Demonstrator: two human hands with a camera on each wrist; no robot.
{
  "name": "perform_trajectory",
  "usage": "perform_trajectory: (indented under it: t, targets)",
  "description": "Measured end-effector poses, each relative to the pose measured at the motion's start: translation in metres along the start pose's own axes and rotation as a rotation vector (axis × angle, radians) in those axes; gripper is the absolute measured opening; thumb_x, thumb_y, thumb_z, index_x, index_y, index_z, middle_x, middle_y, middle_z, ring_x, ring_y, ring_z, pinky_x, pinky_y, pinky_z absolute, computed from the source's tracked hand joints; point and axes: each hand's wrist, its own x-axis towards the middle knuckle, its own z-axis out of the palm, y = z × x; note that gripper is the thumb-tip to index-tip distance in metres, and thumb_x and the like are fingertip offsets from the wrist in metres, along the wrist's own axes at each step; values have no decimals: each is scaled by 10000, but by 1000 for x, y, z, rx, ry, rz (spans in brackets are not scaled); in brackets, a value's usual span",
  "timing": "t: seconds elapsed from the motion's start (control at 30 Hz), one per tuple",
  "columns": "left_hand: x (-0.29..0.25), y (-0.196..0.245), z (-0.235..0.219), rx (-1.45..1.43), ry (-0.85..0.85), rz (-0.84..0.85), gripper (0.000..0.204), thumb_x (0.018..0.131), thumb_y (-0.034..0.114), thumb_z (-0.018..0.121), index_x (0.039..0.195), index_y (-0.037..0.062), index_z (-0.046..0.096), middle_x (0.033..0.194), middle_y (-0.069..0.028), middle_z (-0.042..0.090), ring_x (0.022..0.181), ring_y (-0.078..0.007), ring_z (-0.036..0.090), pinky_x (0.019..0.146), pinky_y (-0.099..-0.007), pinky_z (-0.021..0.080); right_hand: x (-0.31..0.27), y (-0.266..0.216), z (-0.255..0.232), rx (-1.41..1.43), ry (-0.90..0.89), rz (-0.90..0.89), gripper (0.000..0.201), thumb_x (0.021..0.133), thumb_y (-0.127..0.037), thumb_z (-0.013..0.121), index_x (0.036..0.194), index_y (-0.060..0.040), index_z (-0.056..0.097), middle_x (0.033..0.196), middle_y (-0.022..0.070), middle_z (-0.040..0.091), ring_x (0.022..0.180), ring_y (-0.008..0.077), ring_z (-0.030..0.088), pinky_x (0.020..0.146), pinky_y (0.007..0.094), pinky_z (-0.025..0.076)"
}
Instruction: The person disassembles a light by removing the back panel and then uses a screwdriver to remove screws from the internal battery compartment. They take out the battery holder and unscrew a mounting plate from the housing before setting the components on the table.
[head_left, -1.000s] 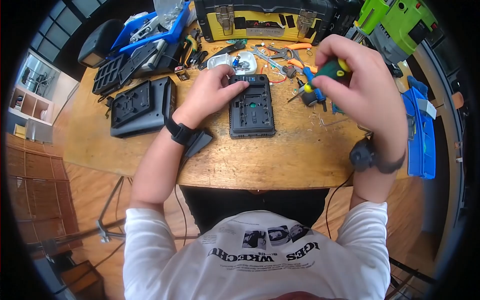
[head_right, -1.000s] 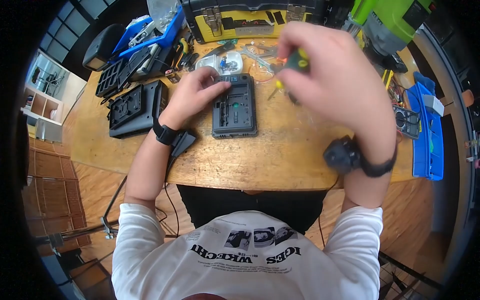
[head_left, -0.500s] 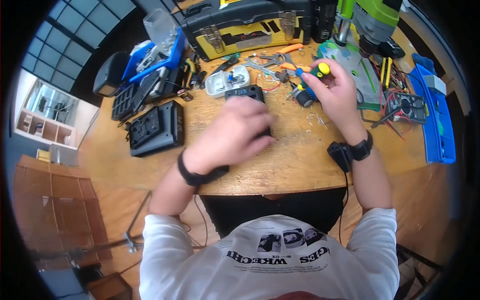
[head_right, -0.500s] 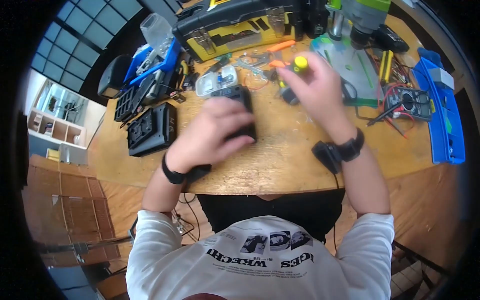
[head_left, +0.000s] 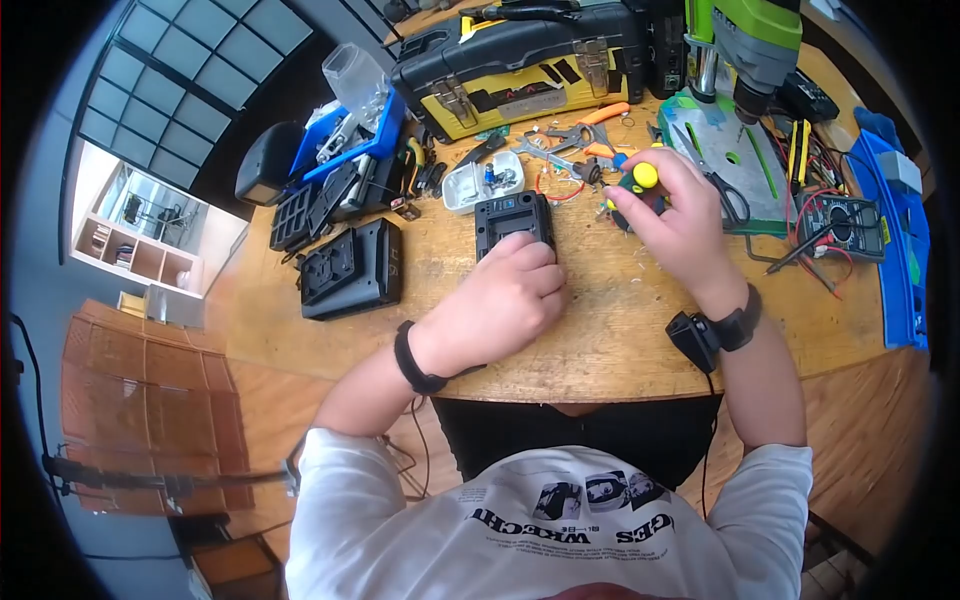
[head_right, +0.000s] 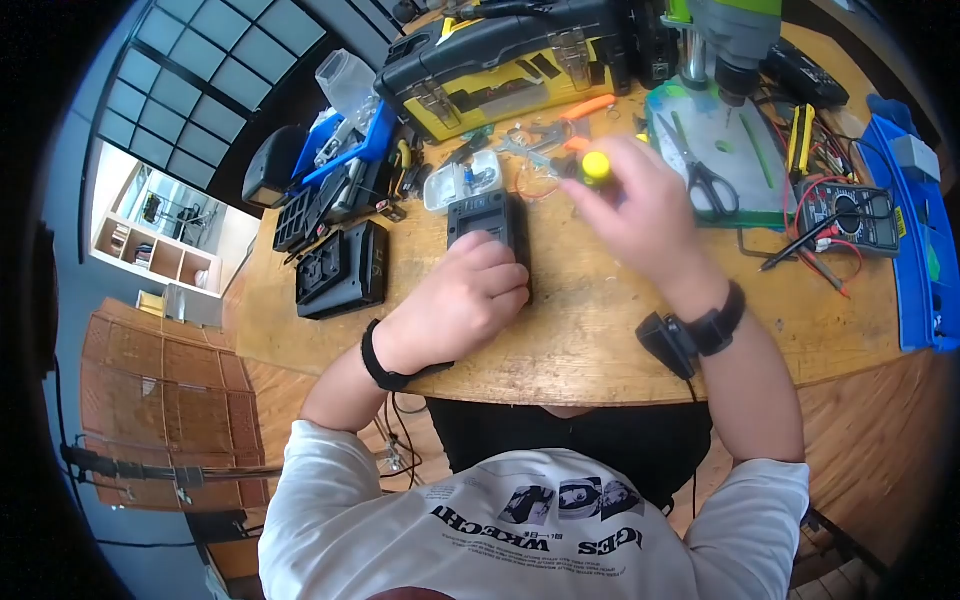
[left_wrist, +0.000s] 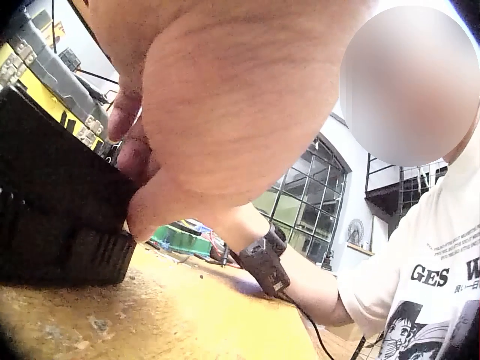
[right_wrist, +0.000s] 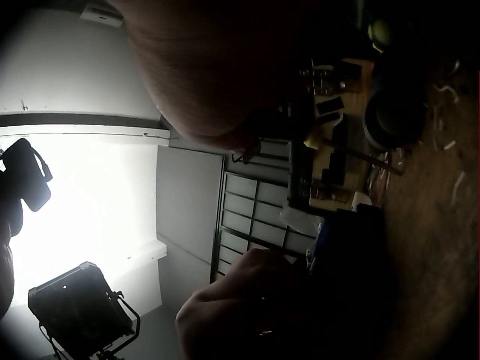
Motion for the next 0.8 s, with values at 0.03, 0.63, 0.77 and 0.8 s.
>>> perform_trajectory:
  t: [0.03,0.63,0.77,0.8]
  targets:
    - [-1,0,1,8,22,13,171,693,125,691,833,27,694,963,-69,659,953,-263,598,875,-404,465,0,1,0,0,5,0,284,863,-128,824,1074,-20,667,910,93,633,664,160,594,593,285,487]
    - [-34,-133,10,-50,292,-812,135,822,126,757,885,9,780,858,-191,741,818,-367,729,756,-421,580,1,-3,-3,1,-33,-32,303,885,-118,798,1139,-10,671,908,84,621,649,144,580,585,276,479]
    - [-41,-151,27,-71,279,-887,163,821,155,762,893,11,789,856,-192,741,818,-369,729,763,-426,579,2,-4,-3,12,-31,-31,319,880,-113,801,1153,-6,676,910,85,624,649,148,576,589,284,476]
    - [-40,-152,29,-78,273,-896,173,821,166,763,896,13,792,851,-193,741,816,-370,729,765,-427,579,2,-4,-3,12,-27,-31,323,879,-112,802,1156,-5,678,910,86,625,649,151,574,590,286,476]
